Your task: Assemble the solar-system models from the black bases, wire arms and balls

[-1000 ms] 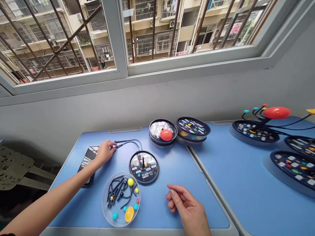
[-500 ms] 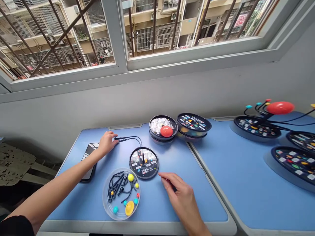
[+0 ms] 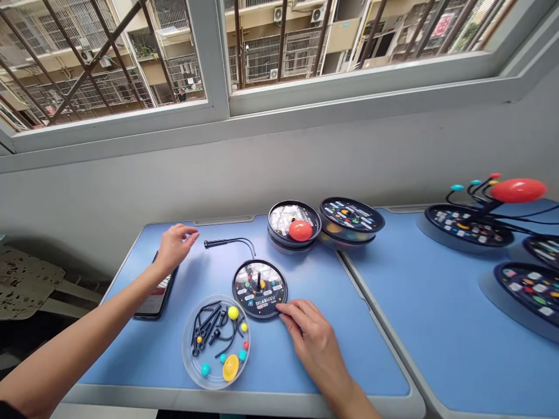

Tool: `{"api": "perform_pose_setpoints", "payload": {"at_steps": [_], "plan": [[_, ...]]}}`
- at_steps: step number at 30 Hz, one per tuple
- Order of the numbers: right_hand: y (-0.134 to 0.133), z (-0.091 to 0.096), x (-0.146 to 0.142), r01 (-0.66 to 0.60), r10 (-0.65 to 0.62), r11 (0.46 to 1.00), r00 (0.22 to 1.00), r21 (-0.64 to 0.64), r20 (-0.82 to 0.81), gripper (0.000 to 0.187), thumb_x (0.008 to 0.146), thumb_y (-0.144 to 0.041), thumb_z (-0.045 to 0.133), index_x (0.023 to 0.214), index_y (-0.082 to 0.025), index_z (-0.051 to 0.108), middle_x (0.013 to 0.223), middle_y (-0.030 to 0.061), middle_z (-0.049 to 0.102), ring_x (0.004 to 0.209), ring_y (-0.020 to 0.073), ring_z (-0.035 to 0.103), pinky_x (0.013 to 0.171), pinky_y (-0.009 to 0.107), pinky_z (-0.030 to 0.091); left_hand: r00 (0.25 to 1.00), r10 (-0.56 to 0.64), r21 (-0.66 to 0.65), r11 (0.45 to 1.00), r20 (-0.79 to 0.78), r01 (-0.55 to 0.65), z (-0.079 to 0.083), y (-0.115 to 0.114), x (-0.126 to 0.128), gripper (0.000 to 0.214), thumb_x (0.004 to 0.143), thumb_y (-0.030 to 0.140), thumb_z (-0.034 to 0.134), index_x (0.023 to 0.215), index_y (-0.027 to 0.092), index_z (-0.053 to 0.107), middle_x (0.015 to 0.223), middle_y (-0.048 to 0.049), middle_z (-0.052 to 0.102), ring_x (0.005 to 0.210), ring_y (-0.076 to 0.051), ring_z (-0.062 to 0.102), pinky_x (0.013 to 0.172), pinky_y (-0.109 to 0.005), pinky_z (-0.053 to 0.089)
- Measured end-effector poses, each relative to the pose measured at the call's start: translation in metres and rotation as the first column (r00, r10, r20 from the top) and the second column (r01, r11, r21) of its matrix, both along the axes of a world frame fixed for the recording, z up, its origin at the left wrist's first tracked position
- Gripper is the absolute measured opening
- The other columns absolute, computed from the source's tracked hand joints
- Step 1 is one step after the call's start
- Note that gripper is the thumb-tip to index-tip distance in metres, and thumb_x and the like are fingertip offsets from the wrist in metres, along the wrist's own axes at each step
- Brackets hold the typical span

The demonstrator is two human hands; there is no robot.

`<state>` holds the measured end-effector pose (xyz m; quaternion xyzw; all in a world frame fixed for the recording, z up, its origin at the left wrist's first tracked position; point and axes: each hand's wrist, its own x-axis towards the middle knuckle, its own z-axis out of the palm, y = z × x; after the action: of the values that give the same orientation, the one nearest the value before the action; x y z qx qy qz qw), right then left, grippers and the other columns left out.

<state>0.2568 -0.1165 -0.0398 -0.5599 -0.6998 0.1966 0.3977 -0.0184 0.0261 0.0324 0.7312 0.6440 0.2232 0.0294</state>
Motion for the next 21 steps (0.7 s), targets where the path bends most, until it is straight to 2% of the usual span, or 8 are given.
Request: {"api": "perform_pose_setpoints", "payload": {"at_steps": [3, 5, 8, 11, 14, 18, 19, 21], "plan": [[0.001, 0.0, 0.0, 0.001, -0.001, 1.0, 1.0, 0.002, -0.001, 0.022, 0.085, -0.035, 0.049, 0.085, -0.024, 0.067, 0.08, 0.0069, 0.067, 0.077, 0.023, 0.061, 0.068, 0.035, 0.049, 0.981, 0.077, 0.132, 0.986, 0.179, -0.102, 0.01, -0.047, -0.007, 0.02, 0.082, 0.026, 0.048, 0.076, 0.019, 0.066, 0.074, -0.0019, 0.064, 0.068, -0.015, 0.056, 0.069, -0.025, 0.044], [0.001, 0.001, 0.0, 0.007, -0.007, 1.0, 1.0, 0.008, 0.001, 0.021, 0.085, -0.034, 0.048, 0.084, -0.024, 0.067, 0.079, 0.0065, 0.067, 0.075, 0.0226, 0.061, 0.067, 0.035, 0.049, 0.964, 0.022, 0.129, 0.99, 0.266, -0.058, 0.006, -0.085, -0.009, 0.02, 0.081, 0.028, 0.049, 0.075, 0.018, 0.065, 0.071, -0.0011, 0.063, 0.064, -0.013, 0.055, 0.063, -0.024, 0.044], [-0.001, 0.002, 0.0, 0.029, -0.029, 0.999, 0.999, 0.014, 0.019, 0.019, 0.085, -0.032, 0.049, 0.083, -0.024, 0.066, 0.078, 0.0059, 0.067, 0.075, 0.022, 0.061, 0.066, 0.034, 0.048, 0.925, 0.031, 0.011, 0.999, 0.379, -0.038, -0.013, -0.135, -0.007, 0.021, 0.082, 0.031, 0.049, 0.076, 0.019, 0.066, 0.068, -0.0009, 0.061, 0.062, -0.013, 0.054, 0.058, -0.022, 0.043], [-0.004, 0.005, 0.0, 0.059, -0.06, 0.998, 0.997, 0.007, 0.054, 0.018, 0.085, -0.029, 0.049, 0.084, -0.023, 0.065, 0.08, 0.0053, 0.067, 0.073, 0.0208, 0.06, 0.065, 0.032, 0.047, 0.875, 0.107, -0.124, 0.991, 0.473, -0.054, -0.034, -0.168, -0.006, 0.022, 0.083, 0.033, 0.05, 0.078, 0.019, 0.067, 0.069, -0.001, 0.06, 0.059, -0.012, 0.052, 0.053, -0.022, 0.042], [-0.005, 0.006, -0.001, 0.067, -0.067, 0.998, 0.994, 0.002, 0.086, 0.017, 0.085, -0.027, 0.048, 0.086, -0.021, 0.065, 0.08, 0.0053, 0.066, 0.071, 0.0191, 0.058, 0.064, 0.031, 0.045, 0.825, 0.144, -0.16, 0.985, 0.547, -0.066, -0.048, -0.185, -0.005, 0.021, 0.082, 0.032, 0.052, 0.082, 0.018, 0.068, 0.074, -0.0021, 0.062, 0.067, -0.013, 0.056, 0.059, -0.022, 0.044], [-0.004, 0.005, -0.001, 0.065, -0.064, 0.998, 0.994, -0.013, 0.087, 0.016, 0.084, -0.025, 0.05, 0.085, -0.021, 0.065, 0.075, 0.0041, 0.063, 0.065, 0.0171, 0.055, 0.06, 0.029, 0.044, 0.753, 0.231, -0.175, 0.972, 0.616, -0.155, -0.054, -0.192, -0.005, 0.019, 0.081, 0.031, 0.054, 0.085, 0.018, 0.067, 0.082, -0.0031, 0.062, 0.074, -0.014, 0.057, 0.063, -0.023, 0.045], [-0.005, 0.005, -0.001, 0.059, -0.058, 0.998, 0.995, -0.014, 0.08, 0.016, 0.084, -0.025, 0.05, 0.085, -0.02, 0.065, 0.074, 0.0037, 0.062, 0.063, 0.0168, 0.054, 0.06, 0.029, 0.044, 0.755, 0.225, -0.175, 0.974, 0.616, -0.147, -0.053, -0.192, -0.005, 0.018, 0.082, 0.03, 0.054, 0.086, 0.018, 0.067, 0.081, -0.0028, 0.061, 0.071, -0.013, 0.056, 0.06, -0.023, 0.045], [-0.005, 0.004, -0.001, 0.05, -0.05, 0.999, 0.997, -0.007, 0.063, 0.015, 0.084, -0.025, 0.051, 0.087, -0.02, 0.065, 0.072, 0.0029, 0.061, 0.062, 0.0161, 0.053, 0.06, 0.029, 0.044, 0.812, 0.137, -0.115, 0.99, 0.568, -0.087, -0.049, -0.189, -0.004, 0.017, 0.083, 0.027, 0.053, 0.089, 0.019, 0.066, 0.079, -0.0025, 0.059, 0.068, -0.013, 0.053, 0.059, -0.023, 0.044]]}}
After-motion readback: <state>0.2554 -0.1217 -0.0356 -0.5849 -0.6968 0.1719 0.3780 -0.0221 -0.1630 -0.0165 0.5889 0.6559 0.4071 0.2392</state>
